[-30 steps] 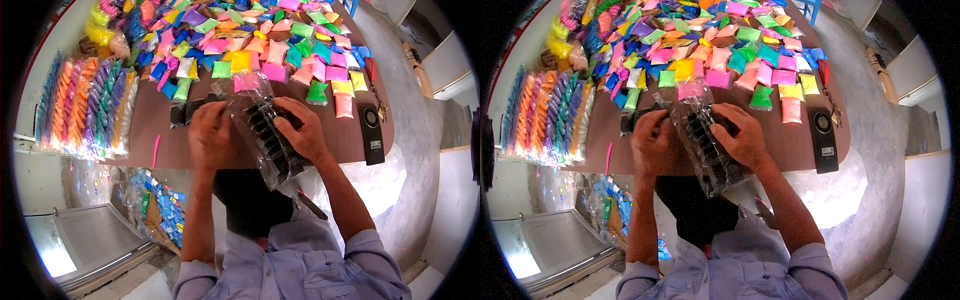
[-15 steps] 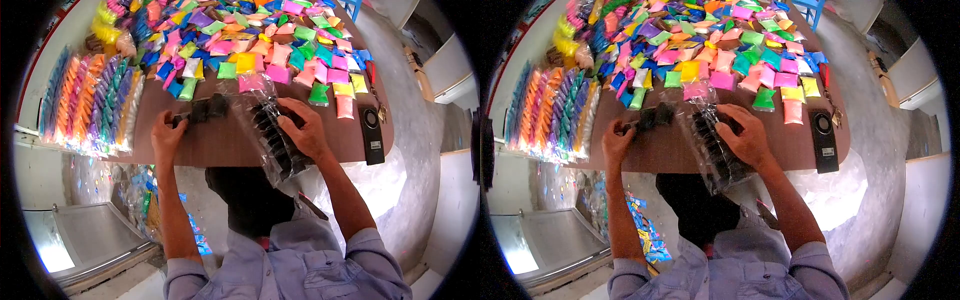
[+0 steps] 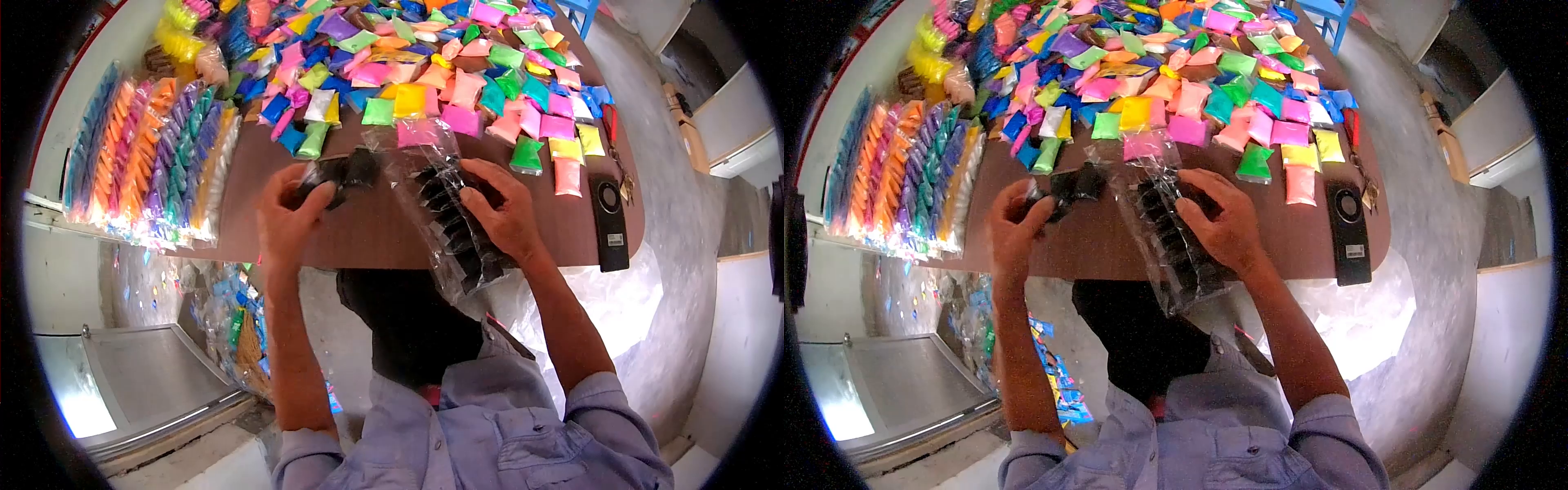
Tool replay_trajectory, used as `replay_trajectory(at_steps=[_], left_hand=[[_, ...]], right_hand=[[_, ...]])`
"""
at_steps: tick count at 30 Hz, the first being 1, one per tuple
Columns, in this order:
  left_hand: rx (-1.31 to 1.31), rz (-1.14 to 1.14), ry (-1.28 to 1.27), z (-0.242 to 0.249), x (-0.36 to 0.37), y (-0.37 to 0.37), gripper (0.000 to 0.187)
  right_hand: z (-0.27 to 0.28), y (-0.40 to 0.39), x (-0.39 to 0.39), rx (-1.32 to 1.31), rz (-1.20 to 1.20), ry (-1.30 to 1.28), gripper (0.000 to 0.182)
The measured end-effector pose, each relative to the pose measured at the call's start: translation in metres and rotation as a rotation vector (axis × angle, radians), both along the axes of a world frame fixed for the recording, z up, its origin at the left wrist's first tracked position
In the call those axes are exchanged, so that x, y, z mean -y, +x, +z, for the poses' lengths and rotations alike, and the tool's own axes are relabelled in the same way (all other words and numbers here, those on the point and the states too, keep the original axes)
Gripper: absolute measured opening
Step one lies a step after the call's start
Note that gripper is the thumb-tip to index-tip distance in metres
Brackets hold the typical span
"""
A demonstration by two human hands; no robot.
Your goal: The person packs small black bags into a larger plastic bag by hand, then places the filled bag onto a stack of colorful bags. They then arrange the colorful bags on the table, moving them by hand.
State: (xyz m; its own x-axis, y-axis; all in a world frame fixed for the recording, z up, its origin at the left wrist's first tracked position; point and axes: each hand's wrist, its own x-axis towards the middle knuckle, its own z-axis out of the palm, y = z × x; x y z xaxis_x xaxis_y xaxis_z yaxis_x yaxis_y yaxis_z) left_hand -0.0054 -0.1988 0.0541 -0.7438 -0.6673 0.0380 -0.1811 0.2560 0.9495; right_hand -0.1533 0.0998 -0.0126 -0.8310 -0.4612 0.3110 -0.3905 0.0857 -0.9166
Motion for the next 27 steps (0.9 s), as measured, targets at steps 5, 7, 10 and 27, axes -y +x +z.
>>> replay_trajectory(at_steps=[5, 7, 10, 27], left_hand=[[-0.135, -0.162, 0.076, -0.017, -0.040, -0.044, 0.028], [-0.171, -0.186, 0.067, -0.028, -0.048, -0.055, 0.027], [-0.083, -0.287, -0.012, -0.036, -0.058, -0.064, 0.026], [-0.133, -0.377, -0.511, -0.049, -0.062, -0.081, 0.037]], right_hand=[[0.003, 0.000, -0.002, 0.004, -0.011, 0.024, 0.040], [0.003, 0.000, -0.002, 0.041, -0.002, 0.005, 0.040], [0.003, -0.001, -0.002, -0.005, 0.004, 0.008, 0.040], [0.008, 0.000, -0.001, 0.014, 0.003, -0.001, 0.039]])
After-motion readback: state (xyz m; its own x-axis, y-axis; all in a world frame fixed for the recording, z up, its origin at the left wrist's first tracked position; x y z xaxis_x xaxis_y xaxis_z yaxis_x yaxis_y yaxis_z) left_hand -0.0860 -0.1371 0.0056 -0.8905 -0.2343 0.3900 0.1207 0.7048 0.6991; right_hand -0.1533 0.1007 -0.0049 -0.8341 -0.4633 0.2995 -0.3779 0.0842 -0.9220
